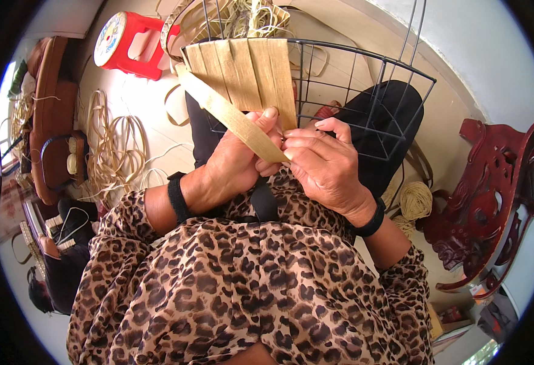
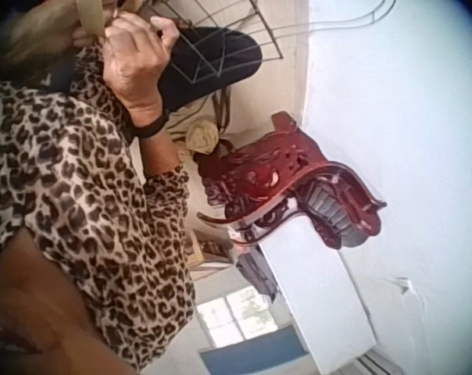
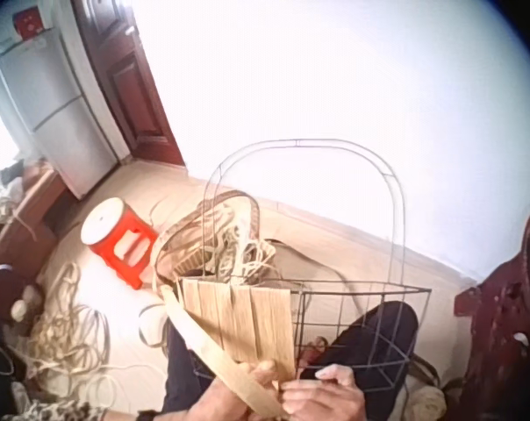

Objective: The person weaves long strips of bamboo through a black wire frame to construct the base and sides of a basket.

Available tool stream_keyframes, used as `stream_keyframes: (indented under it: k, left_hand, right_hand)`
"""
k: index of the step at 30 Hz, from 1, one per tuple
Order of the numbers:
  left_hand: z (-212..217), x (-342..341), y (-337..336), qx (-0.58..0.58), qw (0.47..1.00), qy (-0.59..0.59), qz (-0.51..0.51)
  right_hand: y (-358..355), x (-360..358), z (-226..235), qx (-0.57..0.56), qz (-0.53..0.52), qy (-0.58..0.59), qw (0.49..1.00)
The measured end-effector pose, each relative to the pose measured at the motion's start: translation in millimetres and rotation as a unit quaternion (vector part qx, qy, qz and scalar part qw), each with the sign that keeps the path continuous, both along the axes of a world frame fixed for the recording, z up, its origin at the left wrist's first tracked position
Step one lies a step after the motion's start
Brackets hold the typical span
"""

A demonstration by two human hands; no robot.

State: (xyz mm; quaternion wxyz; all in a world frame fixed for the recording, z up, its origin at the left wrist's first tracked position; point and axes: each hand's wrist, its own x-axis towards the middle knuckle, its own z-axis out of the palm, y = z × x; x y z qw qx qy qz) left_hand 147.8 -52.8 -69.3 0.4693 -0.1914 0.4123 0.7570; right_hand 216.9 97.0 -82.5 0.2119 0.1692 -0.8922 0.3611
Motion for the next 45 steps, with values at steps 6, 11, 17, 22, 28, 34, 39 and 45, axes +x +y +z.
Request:
stream_keyframes:
  k: [6, 11, 17, 22, 28, 34, 39, 45]
  left_hand:
    - [0.9, -0.8, -2.7, 0.005, 1.000, 0.012, -0.012]
    - [1.3, -2.6, -6.8, 0.016, 0.999, 0.045, -0.022]
    - [-0.9, -3.6, -10.9, 0.006, 0.999, 0.047, -0.013]
    - [-0.8, -4.8, -4.9, -0.036, 0.996, 0.072, -0.023]
    - [1.7, -2.0, -3.3, -0.051, 0.996, 0.068, -0.024]
    - [-2.3, -4.1, -3.0, -0.050, 0.993, 0.093, -0.056]
    - [-3.0, -3.5, -6.6, -0.062, 0.991, 0.094, -0.075]
    - [-2.3, 2.1, -9.9, 0.032, 0.997, 0.065, 0.028]
  right_hand:
    - [-3.4, 0.5, -0.5, -0.018, -0.005, 0.008, 1.000]
    - [-9.8, -2.8, -4.7, 0.003, -0.020, 0.030, 0.999]
    - [-18.1, -1.0, -8.8, 0.018, -0.037, 0.026, 0.999]
    - [-18.2, -0.1, -8.7, 0.051, -0.044, 0.033, 0.997]
    - [-17.1, 2.7, -5.2, 0.067, -0.035, 0.018, 0.997]
    - [-15.3, 3.0, -5.9, 0.062, -0.035, 0.024, 0.997]
    - [-16.7, 1.7, -6.2, 0.072, -0.047, 0.022, 0.996]
    - [-11.6, -2.4, -4.8, 0.049, -0.012, 0.019, 0.999]
